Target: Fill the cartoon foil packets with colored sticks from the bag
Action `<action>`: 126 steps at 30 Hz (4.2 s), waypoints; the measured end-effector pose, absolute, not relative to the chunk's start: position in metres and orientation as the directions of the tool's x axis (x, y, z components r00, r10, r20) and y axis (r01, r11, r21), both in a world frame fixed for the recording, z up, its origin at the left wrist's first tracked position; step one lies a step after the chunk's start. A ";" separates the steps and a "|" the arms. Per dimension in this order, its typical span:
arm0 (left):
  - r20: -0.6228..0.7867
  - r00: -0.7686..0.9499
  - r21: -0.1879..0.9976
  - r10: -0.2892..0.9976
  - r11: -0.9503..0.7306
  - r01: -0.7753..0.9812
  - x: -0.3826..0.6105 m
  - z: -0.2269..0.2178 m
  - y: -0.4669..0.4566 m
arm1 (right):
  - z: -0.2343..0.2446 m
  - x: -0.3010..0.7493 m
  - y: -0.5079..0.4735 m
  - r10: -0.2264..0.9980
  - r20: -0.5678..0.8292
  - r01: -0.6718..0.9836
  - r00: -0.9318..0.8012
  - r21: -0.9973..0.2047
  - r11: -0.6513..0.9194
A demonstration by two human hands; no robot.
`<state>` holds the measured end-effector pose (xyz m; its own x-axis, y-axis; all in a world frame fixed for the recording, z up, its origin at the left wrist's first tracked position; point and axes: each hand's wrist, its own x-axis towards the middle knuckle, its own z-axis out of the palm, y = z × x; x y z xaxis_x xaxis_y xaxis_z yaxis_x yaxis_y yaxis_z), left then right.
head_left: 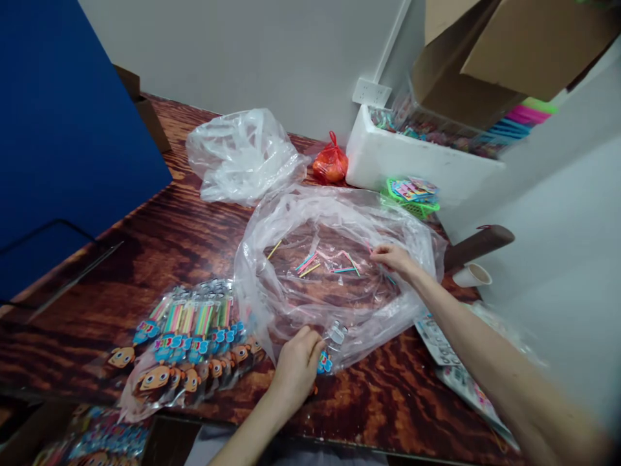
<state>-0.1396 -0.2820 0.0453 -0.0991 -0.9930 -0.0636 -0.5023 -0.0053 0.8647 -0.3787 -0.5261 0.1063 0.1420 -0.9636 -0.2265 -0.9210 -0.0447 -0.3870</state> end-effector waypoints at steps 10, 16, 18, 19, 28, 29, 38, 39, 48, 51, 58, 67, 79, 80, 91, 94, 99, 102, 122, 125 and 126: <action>-0.056 -0.079 0.854 -0.995 -0.007 -0.521 -0.141 0.050 -0.281 | 0.115 -0.400 -0.506 -0.859 -0.509 -0.990 0.047 -0.140 0.028; -0.045 -0.071 0.839 -0.996 0.001 -0.544 -0.142 0.047 -0.280 | 0.102 -0.409 -0.497 -0.937 -0.349 -0.991 -0.017 0.128 -0.029; -0.034 -0.075 0.839 -0.997 0.012 -0.544 -0.142 0.046 -0.280 | 0.098 -0.411 -0.495 -0.954 -0.298 -0.984 -0.015 0.174 -0.039; -0.031 -0.075 0.839 -0.997 0.014 -0.544 -0.142 0.046 -0.280 | 0.096 -0.412 -0.493 -0.961 -0.277 -0.981 -0.013 0.191 -0.042; -0.051 -0.071 0.836 -0.996 -0.004 -0.548 -0.142 0.047 -0.281 | 0.105 -0.423 -0.499 -0.981 -0.190 -0.977 -0.035 0.215 -0.007; -0.054 -0.071 0.833 -0.996 -0.005 -0.554 -0.142 0.048 -0.282 | 0.108 -0.425 -0.502 -0.980 -0.195 -0.978 -0.036 0.209 -0.006; -0.054 -0.065 0.841 -0.996 -0.010 -0.540 -0.142 0.044 -0.280 | 0.105 -0.419 -0.505 -0.982 -0.171 -0.961 0.083 0.249 -0.124; -0.055 -0.065 0.842 -0.996 -0.011 -0.539 -0.142 0.044 -0.280 | 0.104 -0.418 -0.505 -0.981 -0.174 -0.957 0.092 0.256 -0.135; -0.067 -0.062 0.857 -0.996 -0.026 -0.515 -0.141 0.046 -0.279 | 0.088 -0.418 -0.501 -0.979 -0.195 -0.947 0.057 0.299 -0.115; -0.065 -0.046 0.858 -0.997 -0.032 -0.513 -0.141 0.044 -0.279 | 0.091 -0.417 -0.506 -0.973 -0.230 -0.962 0.021 0.261 -0.083; -0.062 -0.036 0.850 -0.997 -0.034 -0.525 -0.142 0.041 -0.280 | 0.125 -0.417 -0.519 -0.885 -0.465 -0.999 0.020 0.029 -0.038; -0.071 -0.033 0.851 -0.997 -0.043 -0.524 -0.142 0.042 -0.279 | 0.182 -0.410 -0.496 -0.932 -0.343 -0.990 0.122 0.031 -0.141; -0.053 -0.053 0.859 -0.997 -0.018 -0.512 -0.140 0.042 -0.279 | 0.092 -0.329 -0.446 -0.782 -0.072 -0.762 0.619 -0.298 -0.576; -0.047 -0.055 0.862 -0.997 -0.012 -0.506 -0.140 0.042 -0.279 | 0.085 -0.330 -0.442 -0.774 -0.065 -0.760 0.630 -0.259 -0.596; -0.036 -0.070 0.837 -0.997 0.008 -0.548 -0.140 0.043 -0.280 | 0.086 -0.341 -0.437 -0.923 -0.137 -0.925 0.360 -0.181 -0.334; -0.027 -0.075 0.837 -0.997 0.019 -0.547 -0.140 0.042 -0.279 | 0.087 -0.335 -0.439 -0.927 -0.196 -0.942 0.320 -0.168 -0.290; -0.024 -0.079 0.835 -0.997 0.024 -0.550 -0.139 0.042 -0.280 | 0.091 -0.330 -0.447 -0.903 -0.211 -0.925 0.374 -0.156 -0.346; -0.022 -0.076 0.836 -0.997 0.023 -0.549 -0.139 0.043 -0.281 | 0.099 -0.334 -0.463 -0.915 -0.203 -0.935 0.349 -0.143 -0.325; -0.026 -0.057 0.848 -0.998 0.008 -0.530 -0.140 0.047 -0.279 | 0.084 -0.299 -0.484 -0.959 -0.123 -0.962 0.257 0.059 -0.266; -0.027 -0.055 0.857 -0.998 0.005 -0.516 -0.140 0.048 -0.278 | 0.088 -0.304 -0.488 -0.965 -0.122 -0.971 0.231 0.037 -0.237; -0.023 -0.056 0.859 -0.998 0.009 -0.512 -0.140 0.047 -0.278 | 0.090 -0.306 -0.491 -0.966 -0.129 -0.974 0.223 0.024 -0.227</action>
<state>-0.1403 -0.2783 0.0474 -0.0557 -0.9982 -0.0227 -0.5122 0.0091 0.8588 -0.3065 -0.4912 0.0900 0.2226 -0.9664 -0.1287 -0.9735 -0.2274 0.0237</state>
